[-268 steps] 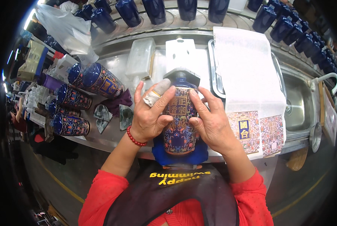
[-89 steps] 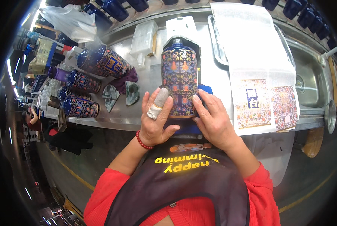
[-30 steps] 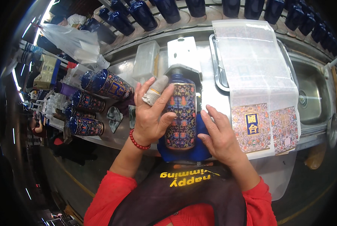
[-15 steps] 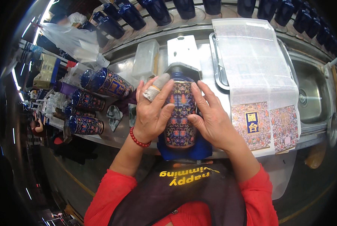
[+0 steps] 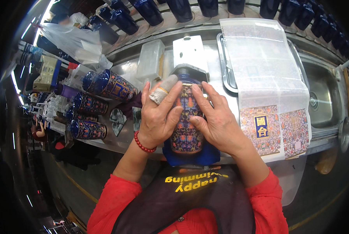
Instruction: The person applies small decorative stickers to a blue cylindrical container using tweezers. They rotate the container to access different areas and carefully place each sticker onto the surface.
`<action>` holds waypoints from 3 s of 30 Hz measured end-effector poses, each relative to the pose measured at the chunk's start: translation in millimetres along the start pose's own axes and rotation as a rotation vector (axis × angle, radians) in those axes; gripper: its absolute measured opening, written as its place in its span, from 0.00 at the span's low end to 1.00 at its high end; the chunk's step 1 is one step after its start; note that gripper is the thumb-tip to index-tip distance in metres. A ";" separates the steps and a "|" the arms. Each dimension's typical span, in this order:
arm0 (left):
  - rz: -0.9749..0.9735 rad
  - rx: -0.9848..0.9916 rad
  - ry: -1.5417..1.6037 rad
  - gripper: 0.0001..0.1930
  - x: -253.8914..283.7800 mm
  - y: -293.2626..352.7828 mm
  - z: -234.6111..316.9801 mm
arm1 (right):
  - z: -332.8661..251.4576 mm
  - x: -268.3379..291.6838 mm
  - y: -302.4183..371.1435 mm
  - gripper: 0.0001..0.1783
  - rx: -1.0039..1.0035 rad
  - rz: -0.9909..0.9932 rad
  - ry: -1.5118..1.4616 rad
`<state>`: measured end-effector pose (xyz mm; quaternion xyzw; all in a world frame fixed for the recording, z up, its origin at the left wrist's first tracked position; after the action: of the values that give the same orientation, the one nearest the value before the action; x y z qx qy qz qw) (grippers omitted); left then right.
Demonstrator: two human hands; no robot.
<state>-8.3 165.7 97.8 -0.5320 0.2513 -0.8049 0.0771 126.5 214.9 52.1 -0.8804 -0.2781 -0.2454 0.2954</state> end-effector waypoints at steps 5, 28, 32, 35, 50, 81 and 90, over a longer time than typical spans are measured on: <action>0.024 0.022 0.045 0.25 -1.5 2.0 -0.8 | -3.0 2.6 -0.7 0.38 0.001 0.006 0.015; -0.022 0.040 0.062 0.38 -6.1 30.3 7.1 | -11.9 2.0 12.6 0.39 -0.013 -0.054 0.018; -0.040 0.056 0.071 0.41 -7.5 42.2 12.0 | -13.2 -2.3 23.0 0.40 -0.045 -0.105 0.001; -0.058 0.062 0.049 0.42 -10.3 44.3 14.3 | -15.3 -5.1 26.1 0.41 -0.044 -0.114 0.010; -0.050 0.053 0.020 0.44 -10.0 53.7 24.7 | -19.3 -8.5 41.7 0.38 -0.039 -0.124 -0.013; -0.044 0.059 0.034 0.45 -7.2 40.3 15.3 | -14.7 0.5 30.2 0.42 -0.025 -0.027 -0.023; -0.065 0.025 -0.012 0.44 -8.3 37.6 16.7 | -11.6 -5.7 33.5 0.43 -0.010 -0.054 0.020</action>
<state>4.8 131.2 77.9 -0.5438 0.2234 -0.8068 0.0589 140.5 182.8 44.1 -0.8716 -0.2974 -0.2636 0.2870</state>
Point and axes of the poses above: each hand's wrist, its own y-axis away from the middle knuckle, its own x-axis out of the back of the hand, z = x × y, the point moved 9 cm from there along -y, towards the middle knuckle, and after that the axes turned 1 degree about y, right-handed, at the moved point
